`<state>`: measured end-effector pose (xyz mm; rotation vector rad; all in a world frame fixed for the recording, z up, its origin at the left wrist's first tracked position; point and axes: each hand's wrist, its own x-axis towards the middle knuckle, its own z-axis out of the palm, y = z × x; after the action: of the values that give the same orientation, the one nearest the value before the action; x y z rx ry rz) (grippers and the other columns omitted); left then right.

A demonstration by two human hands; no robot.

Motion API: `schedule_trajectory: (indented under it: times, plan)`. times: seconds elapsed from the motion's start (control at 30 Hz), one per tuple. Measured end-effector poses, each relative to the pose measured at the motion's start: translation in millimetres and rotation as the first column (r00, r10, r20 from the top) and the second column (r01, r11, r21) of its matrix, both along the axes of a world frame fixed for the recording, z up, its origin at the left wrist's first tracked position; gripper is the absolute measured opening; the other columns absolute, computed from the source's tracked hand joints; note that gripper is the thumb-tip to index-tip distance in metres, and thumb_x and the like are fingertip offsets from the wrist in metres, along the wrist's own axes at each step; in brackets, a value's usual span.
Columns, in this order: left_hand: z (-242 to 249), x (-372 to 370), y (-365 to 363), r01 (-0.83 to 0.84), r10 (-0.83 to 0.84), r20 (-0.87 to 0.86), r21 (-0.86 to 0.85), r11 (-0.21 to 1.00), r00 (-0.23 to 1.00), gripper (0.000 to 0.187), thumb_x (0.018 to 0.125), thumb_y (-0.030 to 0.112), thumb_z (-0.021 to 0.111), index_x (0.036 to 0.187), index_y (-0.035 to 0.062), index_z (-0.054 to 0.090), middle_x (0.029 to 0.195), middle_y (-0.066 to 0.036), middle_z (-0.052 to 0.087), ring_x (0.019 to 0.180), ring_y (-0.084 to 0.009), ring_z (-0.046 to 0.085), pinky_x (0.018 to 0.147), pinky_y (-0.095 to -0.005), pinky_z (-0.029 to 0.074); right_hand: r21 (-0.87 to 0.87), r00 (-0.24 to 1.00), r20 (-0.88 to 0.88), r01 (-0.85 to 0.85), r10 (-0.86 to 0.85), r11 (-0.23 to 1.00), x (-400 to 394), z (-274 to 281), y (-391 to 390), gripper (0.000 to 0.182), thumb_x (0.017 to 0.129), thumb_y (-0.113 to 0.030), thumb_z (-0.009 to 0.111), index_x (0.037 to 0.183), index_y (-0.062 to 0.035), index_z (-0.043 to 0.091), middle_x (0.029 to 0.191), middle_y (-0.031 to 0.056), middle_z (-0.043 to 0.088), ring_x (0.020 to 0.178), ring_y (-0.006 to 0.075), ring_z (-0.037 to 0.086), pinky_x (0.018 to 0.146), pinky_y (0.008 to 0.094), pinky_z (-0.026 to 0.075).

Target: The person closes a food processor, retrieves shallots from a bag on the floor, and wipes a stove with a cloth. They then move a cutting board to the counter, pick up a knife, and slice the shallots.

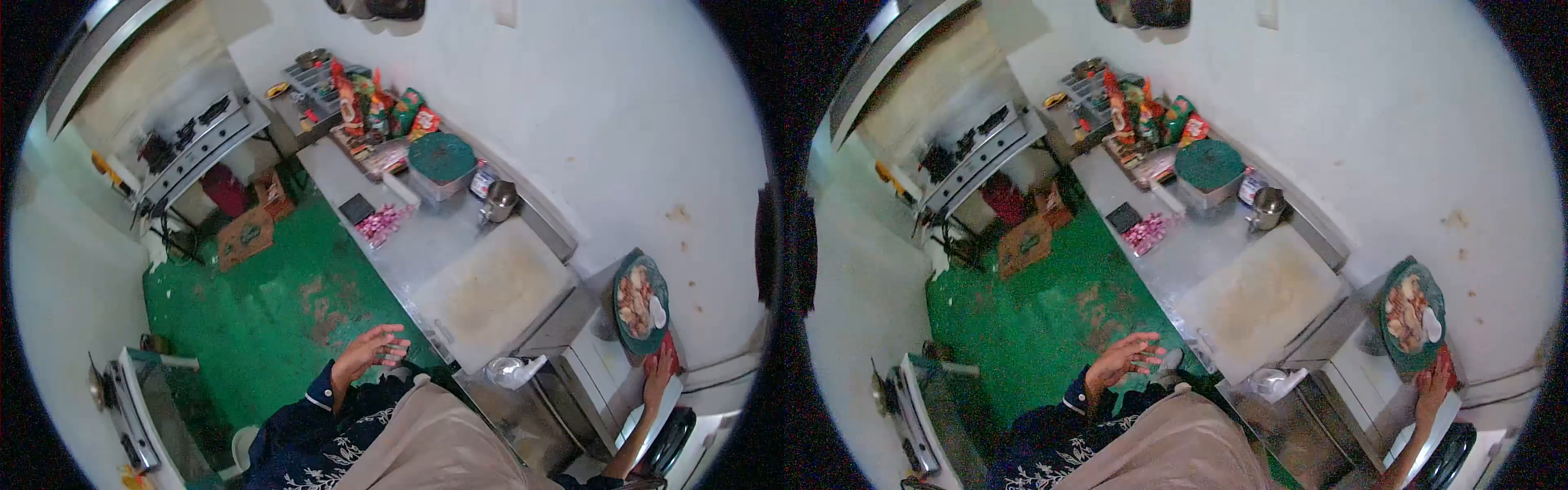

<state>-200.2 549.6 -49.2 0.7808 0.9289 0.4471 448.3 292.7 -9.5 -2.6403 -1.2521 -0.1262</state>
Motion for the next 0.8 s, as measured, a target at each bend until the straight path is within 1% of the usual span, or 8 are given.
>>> schedule_trajectory:
  times: [0.23,0.33,0.53,0.63,0.67,0.7,0.73,0.8]
  plan:
    - [-10,-55,7,-0.073,0.074,0.016,-0.036,0.997,0.997,0.045,0.096,0.035,0.051,0.133,0.0111,0.045,0.121,-0.010,0.059,0.104,-0.0200,0.059,0.084,-0.0341,0.049,0.192,0.988,-0.155,0.009,0.021,0.981,15,17,-24,0.047,0.100,-0.033,0.043,0.136,-0.0039,0.046,0.139,0.0164,0.046,0.132,0.0275,0.039,0.108,0.0350,0.030]
    - [-10,-89,35,-0.085,0.085,0.010,-0.015,0.996,0.996,0.045,0.096,0.036,0.052,0.133,0.0113,0.045,0.122,-0.011,0.059,0.105,-0.0206,0.059,0.085,-0.0344,0.048,0.195,0.945,0.197,0.222,-0.260,0.955,23,24,-87,0.040,0.099,-0.028,0.044,0.128,-0.0019,0.054,0.133,0.0157,0.052,0.124,0.0279,0.048,0.102,0.0353,0.036]
    - [-17,-181,117,-0.079,0.079,-0.037,0.021,0.997,0.996,0.048,0.094,0.037,0.052,0.133,0.0097,0.045,0.122,-0.012,0.059,0.106,-0.0218,0.059,0.084,-0.0354,0.048,0.693,0.849,0.232,0.198,-0.474,0.693,-283,62,6,0.031,0.099,-0.021,0.046,0.119,-0.0015,0.061,0.118,0.0141,0.063,0.104,0.0239,0.062,0.089,0.0324,0.047]
    - [-40,-228,172,-0.058,0.060,-0.084,0.026,0.998,0.995,0.044,0.095,0.033,0.052,0.131,0.0097,0.047,0.121,-0.011,0.060,0.104,-0.0198,0.059,0.081,-0.0333,0.048,0.782,0.921,-0.384,0.364,-0.069,0.506,-387,-10,102,0.027,0.093,-0.010,0.044,0.107,0.0025,0.063,0.113,0.0122,0.063,0.102,0.0261,0.060,0.095,0.0370,0.043]
    - [-53,-238,193,-0.052,0.054,-0.103,0.024,0.998,0.993,0.043,0.095,0.032,0.052,0.131,0.0098,0.047,0.120,-0.010,0.060,0.103,-0.0193,0.059,0.081,-0.0328,0.048,0.643,0.987,-0.153,0.063,0.047,0.764,-421,-20,144,0.027,0.092,-0.013,0.048,0.108,0.0022,0.063,0.111,0.0103,0.063,0.099,0.0243,0.060,0.094,0.0380,0.044]
    - [-63,-244,214,-0.046,0.049,-0.080,0.050,0.998,0.996,0.041,0.095,0.031,0.053,0.130,0.0103,0.048,0.116,-0.007,0.061,0.098,-0.0176,0.060,0.079,-0.0318,0.049,0.663,0.971,-0.130,-0.067,0.203,0.746,-456,-43,198,0.020,0.094,-0.013,0.051,0.105,-0.0015,0.063,0.104,0.0088,0.065,0.098,0.0205,0.060,0.092,0.0350,0.045]
    - [-74,-246,234,-0.049,0.059,-0.104,0.092,0.995,0.993,0.041,0.095,0.031,0.053,0.129,0.0101,0.048,0.117,-0.007,0.061,0.098,-0.0177,0.059,0.080,-0.0322,0.048,0.515,0.830,-0.552,0.258,0.085,0.817,-499,-46,249,0.022,0.092,-0.012,0.053,0.111,-0.0035,0.062,0.106,0.0087,0.064,0.097,0.0197,0.060,0.089,0.0347,0.047]
    - [-98,-238,276,-0.055,0.083,-0.141,0.193,0.980,0.987,0.041,0.094,0.031,0.054,0.129,0.0099,0.048,0.117,-0.007,0.060,0.098,-0.0179,0.058,0.081,-0.0332,0.048,0.499,0.612,-0.727,0.158,0.312,0.852,-526,-117,323,0.031,0.091,-0.021,0.059,0.118,-0.0054,0.059,0.107,0.0097,0.063,0.092,0.0177,0.061,0.078,0.0325,0.051]
